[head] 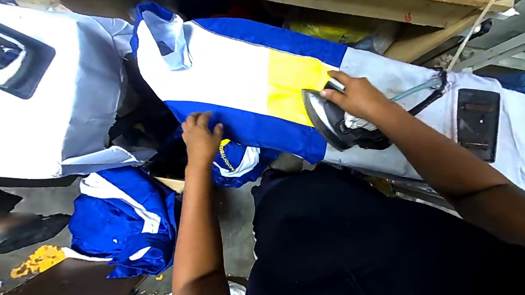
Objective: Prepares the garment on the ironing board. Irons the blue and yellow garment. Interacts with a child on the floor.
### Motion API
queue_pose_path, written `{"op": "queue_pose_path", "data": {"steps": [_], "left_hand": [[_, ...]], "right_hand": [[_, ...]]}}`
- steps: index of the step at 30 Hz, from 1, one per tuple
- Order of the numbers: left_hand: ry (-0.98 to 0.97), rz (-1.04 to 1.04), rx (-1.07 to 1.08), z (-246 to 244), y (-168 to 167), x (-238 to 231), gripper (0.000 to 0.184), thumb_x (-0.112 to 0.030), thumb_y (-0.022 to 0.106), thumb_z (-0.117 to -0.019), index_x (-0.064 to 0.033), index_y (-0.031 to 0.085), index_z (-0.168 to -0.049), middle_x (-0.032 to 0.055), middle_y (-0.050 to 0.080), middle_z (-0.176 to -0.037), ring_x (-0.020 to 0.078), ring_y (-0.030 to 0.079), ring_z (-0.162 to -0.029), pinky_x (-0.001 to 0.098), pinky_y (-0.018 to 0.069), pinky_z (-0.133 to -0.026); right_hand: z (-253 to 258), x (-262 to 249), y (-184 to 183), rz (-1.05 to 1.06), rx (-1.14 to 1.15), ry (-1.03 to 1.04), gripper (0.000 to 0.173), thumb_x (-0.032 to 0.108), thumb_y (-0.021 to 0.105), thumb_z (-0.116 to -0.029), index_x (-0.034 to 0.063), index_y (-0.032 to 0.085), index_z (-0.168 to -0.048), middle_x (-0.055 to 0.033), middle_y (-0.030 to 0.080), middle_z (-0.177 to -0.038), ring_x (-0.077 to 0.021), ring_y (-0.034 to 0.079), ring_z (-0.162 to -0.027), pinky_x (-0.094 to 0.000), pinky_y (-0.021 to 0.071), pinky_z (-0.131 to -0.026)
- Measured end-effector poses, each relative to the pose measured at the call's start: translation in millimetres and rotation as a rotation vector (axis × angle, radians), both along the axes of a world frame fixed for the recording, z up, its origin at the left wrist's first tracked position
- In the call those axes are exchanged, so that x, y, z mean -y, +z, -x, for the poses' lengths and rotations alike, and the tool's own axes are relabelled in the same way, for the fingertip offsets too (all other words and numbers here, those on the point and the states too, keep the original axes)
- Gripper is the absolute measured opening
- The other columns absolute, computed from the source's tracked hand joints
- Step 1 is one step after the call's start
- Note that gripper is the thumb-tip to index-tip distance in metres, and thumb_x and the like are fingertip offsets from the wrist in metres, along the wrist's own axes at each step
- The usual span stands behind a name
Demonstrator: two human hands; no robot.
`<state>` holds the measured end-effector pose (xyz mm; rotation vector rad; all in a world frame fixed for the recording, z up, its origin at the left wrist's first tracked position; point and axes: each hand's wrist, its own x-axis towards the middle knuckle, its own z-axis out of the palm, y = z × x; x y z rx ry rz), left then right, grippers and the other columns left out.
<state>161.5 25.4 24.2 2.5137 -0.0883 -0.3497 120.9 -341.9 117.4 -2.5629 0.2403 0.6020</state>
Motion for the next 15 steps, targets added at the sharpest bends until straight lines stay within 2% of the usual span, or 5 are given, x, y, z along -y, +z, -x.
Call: {"op": "queue_pose_path", "data": {"steps": [3, 5, 6, 9, 15], "left_hand": [[0.09, -0.053, 0.012, -30, -3, -19, 0.048, -0.026, 0.062, -0.1021, 0.0019, 0.057, -0.141, 0.0318, 0.042, -0.153, 0.056, 0.034, -0.142, 0.0762, 0.0287, -0.108], [0.108, -0.096, 0.006, -41, -12, -32, 0.052, -0.032, 0.058, -0.104, -0.0017, 0.054, -0.146, 0.0297, 0.035, -0.159, 0.0563, 0.029, -0.145, 0.0786, 0.0256, -0.107], [0.105, -0.12, 0.005, -45, -18, -38, 0.053, -0.035, 0.057, -0.1046, -0.0039, 0.053, -0.147, 0.0285, 0.033, -0.161, 0.0563, 0.027, -0.146, 0.0794, 0.025, -0.107], [0.104, -0.175, -0.004, -49, -32, -53, 0.053, -0.036, 0.055, -0.1054, -0.0112, 0.049, -0.152, 0.0241, 0.028, -0.165, 0.054, 0.025, -0.148, 0.0794, 0.0241, -0.106], [0.141, -0.139, -0.051, -52, -31, -62, 0.055, -0.035, 0.055, -0.1065, -0.0142, 0.044, -0.156, 0.0245, 0.035, -0.161, 0.0549, 0.028, -0.147, 0.0798, 0.0242, -0.105]], "right_hand": [[-5, -29, -12, 0.051, -0.085, 0.081, 0.067, 0.051, 0.054, -0.1056, 0.0145, 0.039, -0.16, -0.03, 0.068, -0.121, -0.0508, 0.066, -0.112, -0.0682, 0.0497, -0.093], [-1, -27, -10, 0.043, -0.135, 0.086, 0.071, 0.054, 0.054, -0.1043, 0.0187, 0.033, -0.163, -0.0287, 0.065, -0.128, -0.0496, 0.064, -0.117, -0.0683, 0.0478, -0.096], [3, -22, -10, 0.025, -0.146, 0.078, 0.071, 0.054, 0.053, -0.1047, 0.0194, 0.033, -0.163, -0.0289, 0.067, -0.125, -0.0501, 0.065, -0.114, -0.0691, 0.0479, -0.094], [15, -15, -16, 0.025, -0.121, 0.044, 0.059, 0.053, 0.049, -0.1067, 0.0169, 0.047, -0.154, -0.0275, 0.072, -0.108, -0.0496, 0.069, -0.1, -0.0687, 0.051, -0.086], [-14, -48, -14, 0.067, -0.122, 0.009, 0.055, 0.051, 0.05, -0.107, 0.0124, 0.054, -0.146, -0.0265, 0.071, -0.107, -0.0477, 0.069, -0.102, -0.0663, 0.0522, -0.085]]}}
